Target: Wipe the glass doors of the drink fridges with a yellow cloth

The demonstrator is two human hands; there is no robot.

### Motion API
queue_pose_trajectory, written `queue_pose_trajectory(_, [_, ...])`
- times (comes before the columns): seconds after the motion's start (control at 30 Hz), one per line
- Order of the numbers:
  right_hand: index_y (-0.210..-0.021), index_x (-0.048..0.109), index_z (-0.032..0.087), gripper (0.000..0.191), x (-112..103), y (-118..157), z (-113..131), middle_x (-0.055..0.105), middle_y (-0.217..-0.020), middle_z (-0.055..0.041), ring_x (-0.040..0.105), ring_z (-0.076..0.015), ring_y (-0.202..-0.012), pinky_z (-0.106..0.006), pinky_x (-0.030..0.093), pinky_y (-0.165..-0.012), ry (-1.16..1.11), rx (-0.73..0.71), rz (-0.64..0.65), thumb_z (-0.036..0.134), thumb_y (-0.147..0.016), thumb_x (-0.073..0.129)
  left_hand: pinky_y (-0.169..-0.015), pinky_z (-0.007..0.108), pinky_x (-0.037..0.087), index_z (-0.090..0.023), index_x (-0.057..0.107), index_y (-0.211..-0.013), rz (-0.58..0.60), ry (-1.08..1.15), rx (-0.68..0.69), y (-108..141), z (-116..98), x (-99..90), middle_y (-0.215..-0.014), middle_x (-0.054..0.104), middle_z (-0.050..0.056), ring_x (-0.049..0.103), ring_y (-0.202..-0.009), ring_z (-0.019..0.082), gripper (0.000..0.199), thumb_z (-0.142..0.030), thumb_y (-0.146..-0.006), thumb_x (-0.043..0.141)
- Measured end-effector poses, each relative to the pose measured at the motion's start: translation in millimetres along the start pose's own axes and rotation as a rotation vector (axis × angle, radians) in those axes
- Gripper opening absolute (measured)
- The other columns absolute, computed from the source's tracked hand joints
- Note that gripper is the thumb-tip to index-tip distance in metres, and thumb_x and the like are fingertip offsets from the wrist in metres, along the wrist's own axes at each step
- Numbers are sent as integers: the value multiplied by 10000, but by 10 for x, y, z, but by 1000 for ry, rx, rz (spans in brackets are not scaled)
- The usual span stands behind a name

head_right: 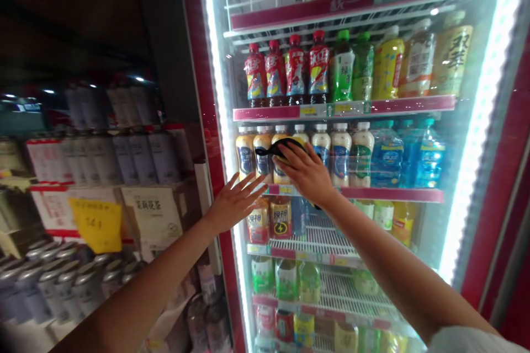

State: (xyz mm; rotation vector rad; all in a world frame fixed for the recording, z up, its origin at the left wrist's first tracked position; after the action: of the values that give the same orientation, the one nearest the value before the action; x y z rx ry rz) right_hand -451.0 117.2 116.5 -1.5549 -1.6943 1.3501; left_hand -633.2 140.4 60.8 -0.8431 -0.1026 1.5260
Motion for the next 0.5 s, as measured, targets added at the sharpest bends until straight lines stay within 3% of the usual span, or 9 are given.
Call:
queue_pose_trajectory(0.1, [-1525,490,365,570,-224,-75,-347,452,-1624,-34,354,-336,-1534,-654,275,-1256,52,214,-199,191,-984,534,-1330,512,124,-284,365,-1587,7,-25,76,83,205,-40,-1660,393,16,332,-1553,214,676,-291,-968,637])
queue_pose_trajectory(0.2, [-1510,521,316,539,-267,-517,-499,402,-1646,-59,263,-388,-1564,-709,233,-1247,38,359,-349,187,-987,495,-1325,520,164,-285,345,-1592,33,-45,121,95,344,-65,-1662,388,-4,314,-1560,197,667,-278,-978,605])
queue_pose_trajectory(0.27, [-1538,488,305,559,-142,-818,-339,389,-1648,-71,227,-409,-1572,-737,194,-1245,10,385,-372,186,-992,475,-1319,526,194,-253,361,-1586,37,-53,108,83,414,-86,-1664,387,6,301,-1565,203,633,-300,-993,578])
queue_pose_trajectory(0.33, [-1571,435,323,601,58,-967,-1,395,-1646,-62,233,-406,-1570,-734,191,-1250,-28,329,-319,180,-989,482,-1318,528,203,-217,396,-1568,16,-60,74,86,490,-129,-1660,395,33,297,-1568,212,590,-310,-1006,551])
queue_pose_trajectory(0.43, [-1577,394,410,658,345,-830,560,460,-1615,-12,335,-343,-1542,-654,261,-1271,-67,123,-135,153,-984,515,-1324,534,160,-189,456,-1527,-56,-46,12,143,656,-235,-1656,401,73,276,-1576,223,540,-295,-1004,536])
queue_pose_trajectory(0.5, [-1569,399,434,666,391,-594,698,483,-1602,3,377,-325,-1524,-621,281,-1278,-49,89,-86,149,-982,533,-1326,547,119,-186,480,-1507,-116,-10,-15,201,796,-307,-1658,396,84,254,-1584,236,532,-279,-988,548])
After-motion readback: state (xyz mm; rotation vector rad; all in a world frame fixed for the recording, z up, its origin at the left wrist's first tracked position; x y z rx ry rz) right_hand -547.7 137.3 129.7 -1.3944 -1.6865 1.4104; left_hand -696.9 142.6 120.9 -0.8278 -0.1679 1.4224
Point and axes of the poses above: each hand's wrist, its own y-axis away from the middle knuckle, its own x-axis out of the palm, z = x × y, the point moved 8 cm from there along -y, towards the middle knuckle
